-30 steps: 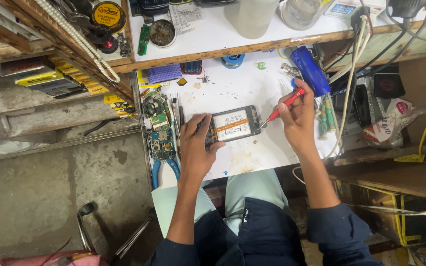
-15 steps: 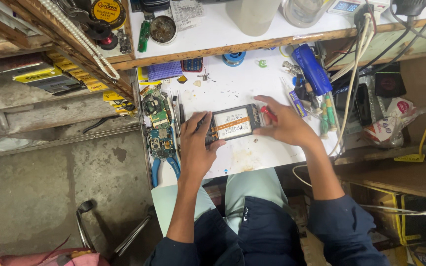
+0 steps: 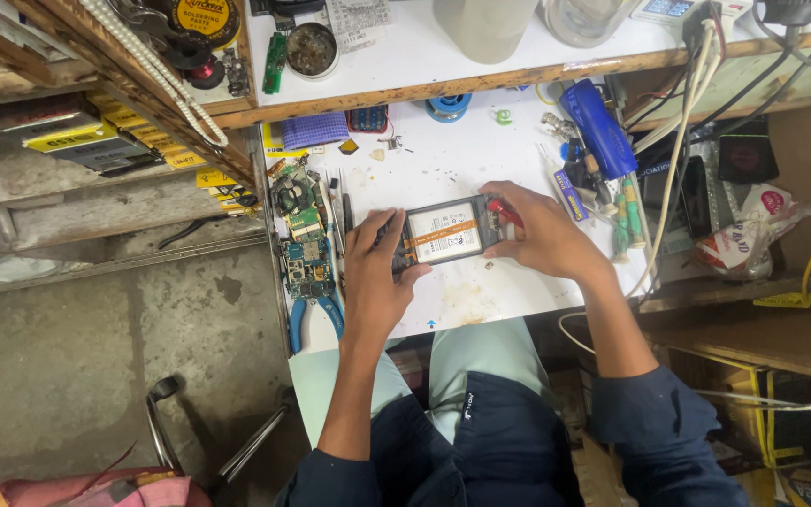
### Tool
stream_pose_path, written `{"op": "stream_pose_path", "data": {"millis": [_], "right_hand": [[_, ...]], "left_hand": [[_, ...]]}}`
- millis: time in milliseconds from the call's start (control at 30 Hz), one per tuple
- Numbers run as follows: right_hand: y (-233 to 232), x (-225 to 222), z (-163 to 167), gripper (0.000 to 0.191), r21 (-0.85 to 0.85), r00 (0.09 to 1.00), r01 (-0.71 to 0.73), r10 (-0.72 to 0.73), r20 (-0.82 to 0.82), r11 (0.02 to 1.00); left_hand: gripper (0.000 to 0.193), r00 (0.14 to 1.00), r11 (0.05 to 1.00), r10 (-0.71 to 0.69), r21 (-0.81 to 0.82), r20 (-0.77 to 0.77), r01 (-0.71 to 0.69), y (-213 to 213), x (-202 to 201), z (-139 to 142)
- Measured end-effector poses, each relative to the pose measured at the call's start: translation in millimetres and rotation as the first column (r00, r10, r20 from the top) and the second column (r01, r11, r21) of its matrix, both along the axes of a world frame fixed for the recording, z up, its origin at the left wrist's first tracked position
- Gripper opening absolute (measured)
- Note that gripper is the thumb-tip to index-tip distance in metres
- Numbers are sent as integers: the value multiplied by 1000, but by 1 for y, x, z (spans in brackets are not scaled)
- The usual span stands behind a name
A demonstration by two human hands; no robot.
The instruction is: The person works on a smartphone at a cluttered repair bench. They hold the phone, use a red-handled screwdriver to pry and work around the opened screen and battery area, manipulate internal components, then lift the phone and test it with the flashlight turned on.
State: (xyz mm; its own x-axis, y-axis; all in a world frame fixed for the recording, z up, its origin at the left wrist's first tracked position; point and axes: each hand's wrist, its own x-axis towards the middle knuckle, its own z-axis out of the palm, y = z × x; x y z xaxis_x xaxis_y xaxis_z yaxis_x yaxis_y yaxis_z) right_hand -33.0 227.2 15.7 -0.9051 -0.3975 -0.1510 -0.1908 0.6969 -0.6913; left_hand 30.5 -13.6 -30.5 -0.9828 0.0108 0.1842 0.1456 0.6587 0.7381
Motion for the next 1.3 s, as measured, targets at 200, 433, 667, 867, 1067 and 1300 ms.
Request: {"op": "stream_pose_path", "data": {"millis": [200,433,667,867,1067,1300], "right_hand": [[7,-5,-7,55,-51,992,96,-92,85,994],[14,-11,-19,38,-193,982,138,-110,151,971],[19,-22,-31,33,-393,980,176,-121,159,903],[5,-42,-41,32,-461,947,277,-322,-19,843],[-13,-40,-36,19,-281,879,266,-351,-321,922],[-21,-24,-31,24,-108,871,129,-164,-463,986]], "left_hand": [[82,1000,1000,1,4,9,-1,1,1,0],[81,1000,1000,-2,14,-29,3,0,1,-1],[81,1000,1000,-1,20,-16,2,0,2,-2],[80,999,999,4,40,-36,-3,-2,2,-4],[80,1000,999,6,53,-21,-5,-4,1,-5],[78,999,998,3,63,-40,-1,-7,1,-5]]}}
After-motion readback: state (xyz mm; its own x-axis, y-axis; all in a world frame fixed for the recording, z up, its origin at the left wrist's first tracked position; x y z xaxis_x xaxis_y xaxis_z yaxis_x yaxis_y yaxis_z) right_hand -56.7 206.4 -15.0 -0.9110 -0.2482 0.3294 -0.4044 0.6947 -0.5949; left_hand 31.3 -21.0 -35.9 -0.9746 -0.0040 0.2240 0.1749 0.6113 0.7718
